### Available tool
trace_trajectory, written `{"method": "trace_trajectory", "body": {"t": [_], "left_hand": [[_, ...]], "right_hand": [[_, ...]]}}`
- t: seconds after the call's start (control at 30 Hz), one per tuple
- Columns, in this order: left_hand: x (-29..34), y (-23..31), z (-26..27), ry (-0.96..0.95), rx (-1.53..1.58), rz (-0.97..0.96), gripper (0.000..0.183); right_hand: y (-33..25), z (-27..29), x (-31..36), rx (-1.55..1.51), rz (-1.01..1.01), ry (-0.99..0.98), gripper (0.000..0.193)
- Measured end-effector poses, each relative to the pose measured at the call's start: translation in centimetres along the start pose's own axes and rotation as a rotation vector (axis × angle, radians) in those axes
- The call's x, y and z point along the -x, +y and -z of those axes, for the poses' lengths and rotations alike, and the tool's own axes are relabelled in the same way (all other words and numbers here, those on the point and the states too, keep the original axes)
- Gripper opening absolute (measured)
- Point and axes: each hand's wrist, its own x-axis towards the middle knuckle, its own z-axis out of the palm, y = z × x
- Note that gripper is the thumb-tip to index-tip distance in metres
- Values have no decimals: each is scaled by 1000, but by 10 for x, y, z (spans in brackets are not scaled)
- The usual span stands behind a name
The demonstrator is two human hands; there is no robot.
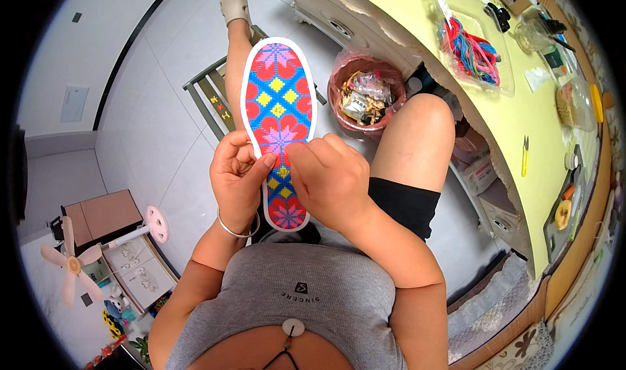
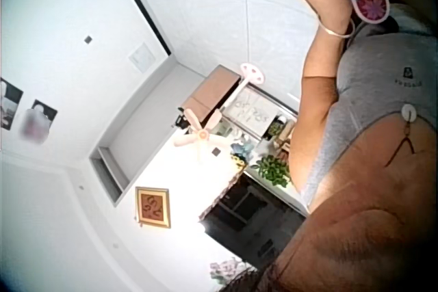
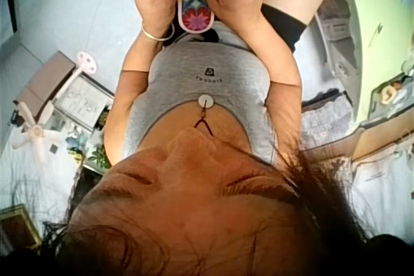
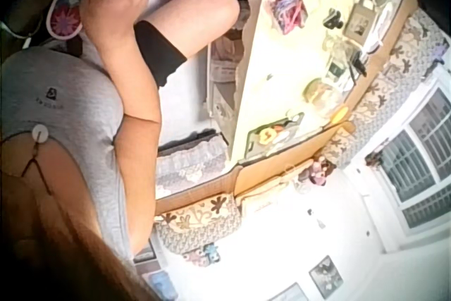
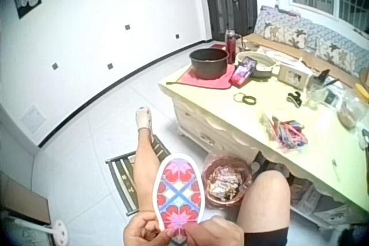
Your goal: The person sews a decorative pattern onto a shoe insole using a needle and thread, pulling the thread through the insole repeatedly.
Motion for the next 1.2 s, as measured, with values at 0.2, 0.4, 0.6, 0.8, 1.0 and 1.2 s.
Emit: {"method": "trace_trajectory", "body": {"t": [0.2, 0.4, 0.6, 0.8, 1.0, 1.2], "left_hand": [[1, 2, -2, 9, -15, -6, 30], [5, -9, -3, 50, -323, -223, 28], [5, -20, 0, 103, -605, -497, 27], [4, -19, -1, 66, -523, -428, 28], [2, -3, -2, 25, -164, -128, 28], [0, 4, -6, -88, 243, 54, 32]], "right_hand": [[-2, 0, -1, 4, -4, 2, 16], [-6, 2, -2, 30, -15, -58, 14], [-8, -3, -4, -47, -92, -122, 12], [-11, -6, 1, -168, -205, -45, 17], [7, 1, -1, -147, -195, 145, 20], [33, 5, 0, -1137, -1101, -63, 8]]}}
